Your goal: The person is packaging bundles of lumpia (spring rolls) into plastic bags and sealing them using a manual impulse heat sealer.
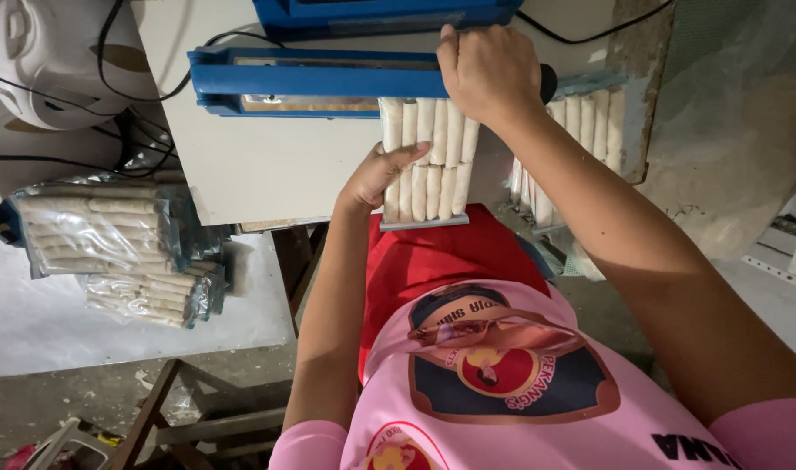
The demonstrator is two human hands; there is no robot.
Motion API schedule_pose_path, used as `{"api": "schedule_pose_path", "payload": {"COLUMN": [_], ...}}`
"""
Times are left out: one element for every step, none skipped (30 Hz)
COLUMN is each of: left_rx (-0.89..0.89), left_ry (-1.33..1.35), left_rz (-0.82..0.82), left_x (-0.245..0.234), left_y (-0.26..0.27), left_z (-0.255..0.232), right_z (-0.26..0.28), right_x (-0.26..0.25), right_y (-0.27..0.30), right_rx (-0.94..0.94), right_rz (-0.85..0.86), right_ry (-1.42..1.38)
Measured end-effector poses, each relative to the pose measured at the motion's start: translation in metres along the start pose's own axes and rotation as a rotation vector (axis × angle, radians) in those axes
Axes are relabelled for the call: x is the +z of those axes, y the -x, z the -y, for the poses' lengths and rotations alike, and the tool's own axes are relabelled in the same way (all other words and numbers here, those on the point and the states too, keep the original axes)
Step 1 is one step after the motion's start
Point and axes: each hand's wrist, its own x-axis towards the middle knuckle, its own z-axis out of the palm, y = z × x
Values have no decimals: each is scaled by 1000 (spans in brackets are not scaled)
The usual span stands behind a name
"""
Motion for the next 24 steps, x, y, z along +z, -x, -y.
{"api": "schedule_pose_path", "payload": {"left_rx": [6, 12, 17, -15, -47, -42, -33, -23, -14, -7, -6, -3, 19, 41, 45, 58, 61, 56, 53, 50, 53, 55, 52, 51], "left_ry": [11, 23, 24, 23, 20, 19, 19, 20, 19, 10, 3, 3, 13, 22, 21, 25, 29, 27, 13, -1, -5, -6, -5, -6], "left_rz": [-21, -42, -46, -76, -107, -113, -114, -115, -119, -105, -90, -92, -89, -87, -89, -79, -63, -58, -45, -32, -30, -39, -48, -46], "left_x": [0, 0, 3, 6, 7, 8, 8, 7, 7, 6, 7, 7, 6, 6, 4, 3, 3, 5, 5, 6, 6, 6, 7, 8], "left_y": [-1, 0, 4, 10, 17, 17, 16, 15, 16, 16, 18, 17, 15, 12, 10, 7, 5, 9, 11, 14, 14, 13, 14, 12], "left_z": [0, 1, -5, -11, -16, -12, -11, -10, -11, -11, -10, -7, -6, -6, -5, -4, 0, 1, -2, -6, -8, -9, -8, -5], "right_z": [1, 2, 0, -1, -1, 1, 2, 2, 4, 6, 9, 7, 5, 2, 8, 12, 17, 20, 21, 23, 21, 19, 18, 16], "right_x": [-2, -4, -3, -3, -2, -3, -5, -6, -13, -18, -23, -27, -31, -34, -49, -64, -78, -89, -102, -115, -120, -124, -128, -129], "right_y": [-1, -1, -2, -2, -1, 0, -1, -3, -4, -6, -4, -4, -5, -6, -7, -7, -3, 3, 6, 8, 15, 21, 30, 40], "right_rx": [6, 12, 7, 7, 6, 1, 12, 23, 17, 55, 95, 91, 62, 33, 30, -41, -103, -97, -136, -175, -174, -204, -233, -231], "right_rz": [6, 12, 8, 26, 41, 35, 92, 148, 140, 185, 235, 232, 174, 116, 112, 52, -1, 2, -46, -94, -98, -144, -184, -183], "right_ry": [-18, -36, -36, -36, -37, -39, -1, 38, 41, -43, -129, -128, -192, -256, -255, -272, -290, -290, -336, -381, -378, -381, -387, -386]}}
